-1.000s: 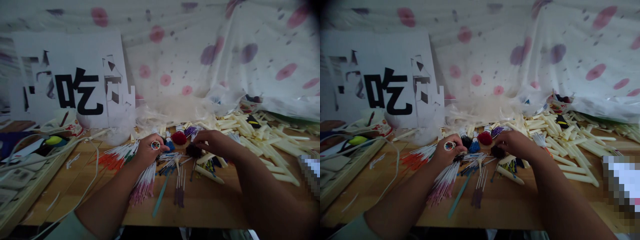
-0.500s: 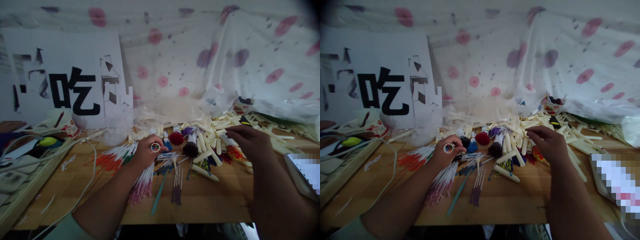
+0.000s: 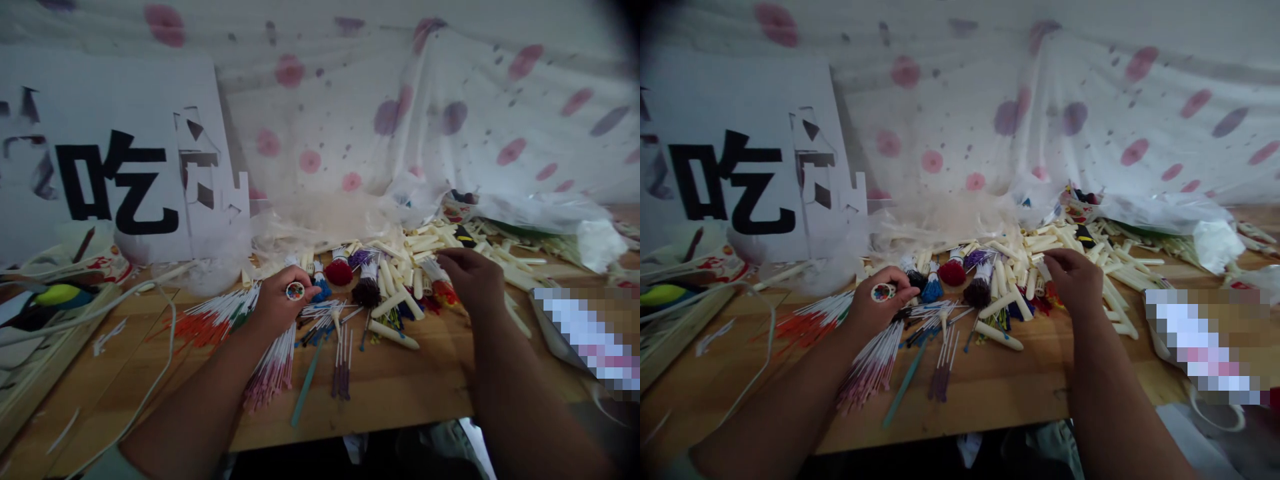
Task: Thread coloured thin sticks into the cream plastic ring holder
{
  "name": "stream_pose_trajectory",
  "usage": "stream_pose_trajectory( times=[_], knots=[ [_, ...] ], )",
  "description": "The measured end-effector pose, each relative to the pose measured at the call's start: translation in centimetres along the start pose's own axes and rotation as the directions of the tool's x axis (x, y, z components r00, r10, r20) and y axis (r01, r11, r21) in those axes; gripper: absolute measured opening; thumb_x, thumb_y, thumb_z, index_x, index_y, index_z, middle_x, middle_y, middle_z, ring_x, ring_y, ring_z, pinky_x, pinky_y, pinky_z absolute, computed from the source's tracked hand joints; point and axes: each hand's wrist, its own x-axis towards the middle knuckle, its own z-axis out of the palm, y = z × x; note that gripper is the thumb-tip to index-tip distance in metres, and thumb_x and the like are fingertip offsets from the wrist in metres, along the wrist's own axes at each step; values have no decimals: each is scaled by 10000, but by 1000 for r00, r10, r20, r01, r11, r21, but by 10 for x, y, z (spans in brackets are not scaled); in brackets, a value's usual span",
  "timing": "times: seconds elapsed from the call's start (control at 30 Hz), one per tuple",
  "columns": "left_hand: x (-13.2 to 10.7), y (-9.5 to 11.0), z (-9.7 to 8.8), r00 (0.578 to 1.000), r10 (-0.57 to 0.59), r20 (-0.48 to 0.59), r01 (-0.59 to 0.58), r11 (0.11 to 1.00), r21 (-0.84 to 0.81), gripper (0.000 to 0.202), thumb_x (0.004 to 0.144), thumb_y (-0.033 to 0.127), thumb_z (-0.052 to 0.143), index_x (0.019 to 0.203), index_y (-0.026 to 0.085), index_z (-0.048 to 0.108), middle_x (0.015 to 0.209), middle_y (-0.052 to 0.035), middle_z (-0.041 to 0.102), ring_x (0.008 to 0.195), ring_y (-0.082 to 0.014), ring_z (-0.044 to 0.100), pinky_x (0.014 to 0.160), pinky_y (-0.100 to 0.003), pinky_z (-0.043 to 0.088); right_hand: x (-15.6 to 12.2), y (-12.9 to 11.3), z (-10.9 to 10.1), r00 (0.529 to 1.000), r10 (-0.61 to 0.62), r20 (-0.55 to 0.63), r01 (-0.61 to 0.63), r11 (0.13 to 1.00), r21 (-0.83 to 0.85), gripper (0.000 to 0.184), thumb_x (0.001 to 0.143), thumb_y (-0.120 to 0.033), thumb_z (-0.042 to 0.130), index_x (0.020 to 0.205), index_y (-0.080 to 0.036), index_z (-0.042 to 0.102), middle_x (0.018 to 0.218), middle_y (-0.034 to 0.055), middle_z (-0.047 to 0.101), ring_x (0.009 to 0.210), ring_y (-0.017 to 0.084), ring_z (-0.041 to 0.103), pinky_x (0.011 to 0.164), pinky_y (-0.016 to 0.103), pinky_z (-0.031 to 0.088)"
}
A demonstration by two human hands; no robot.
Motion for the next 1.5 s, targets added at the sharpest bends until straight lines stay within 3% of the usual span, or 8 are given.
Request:
stream_pose_trajectory(
  times=[0.13, 0.27, 0.4, 0.77, 0.93, 1.07, 1.3, 1.5],
  knots=[
    [0, -1, 0, 1000, 4, 17, -4, 1000, 26, 167, 732, 236, 656, 642, 160, 538, 616, 41, 542, 571, -87, 479, 574, -204, 377, 6, 8, -21, 988, 113, -101, -122, 988, -97, 323, 741, -430, 579, 934, -190, 674, 822, 101, 689, 707, 229, 624, 637, 340, 480],
    [1, 0, -1, 1000, -20, 16, 19, 999, 30, 169, 724, 231, 666, 640, 159, 539, 604, 48, 537, 562, -83, 477, 560, -197, 373, 6, 20, -38, 978, 180, 105, -124, 907, -402, 259, 734, -421, 567, 859, -221, 672, 800, 82, 688, 715, 255, 617, 626, 360, 444],
    [0, 0, 0, 1000, -14, 27, 13, 1000, 23, 165, 721, 215, 680, 640, 162, 546, 597, 53, 537, 546, -77, 469, 552, -195, 371, -1, 34, -37, 920, 216, 327, -16, 854, -520, 243, 738, -443, 561, 793, -228, 658, 727, 67, 675, 675, 252, 612, 587, 354, 418],
    [-3, -3, 1, 999, 38, 31, -38, 999, 14, 172, 723, 216, 693, 637, 162, 555, 622, 43, 572, 573, -81, 505, 568, -200, 387, -14, 42, -27, 889, 242, 390, 30, 817, -576, 418, 726, -550, 533, 956, -209, 605, 864, 73, 680, 776, 240, 639, 619, 329, 429],
    [-3, -2, 1, 999, 41, 32, -41, 999, 2, 177, 724, 228, 692, 633, 162, 555, 619, 43, 571, 572, -81, 506, 568, -202, 387, -16, 46, -24, 900, 249, 358, 28, 787, -616, 494, 700, -557, 552, 1042, -202, 593, 913, 77, 688, 776, 248, 632, 623, 336, 422],
    [-3, -1, 1, 999, 23, 27, -23, 1000, 2, 167, 725, 229, 689, 643, 164, 559, 625, 44, 573, 570, -82, 506, 568, -202, 390, -15, 45, -26, 919, 258, 299, -22, 788, -615, 453, 706, -538, 556, 1024, -220, 610, 880, 60, 694, 789, 244, 631, 633, 324, 424],
    [-4, 1, 2, 1000, 20, 18, -20, 1000, 13, 166, 725, 224, 681, 642, 167, 549, 616, 46, 567, 561, -82, 500, 564, -203, 389, -23, 32, -52, 954, 256, 154, -147, 851, -505, 388, 700, -495, 593, 938, -199, 673, 776, 70, 690, 697, 243, 617, 599, 341, 425],
    [-1, -1, -4, 1000, -4, -13, 5, 1000, 25, 154, 711, 235, 695, 654, 170, 567, 608, 52, 565, 556, -80, 497, 561, -198, 388, -38, 15, -65, 966, 257, 5, -234, 886, -400, 394, 672, -522, 622, 941, -243, 693, 839, 53, 695, 718, 248, 615, 597, 356, 439]
  ],
)
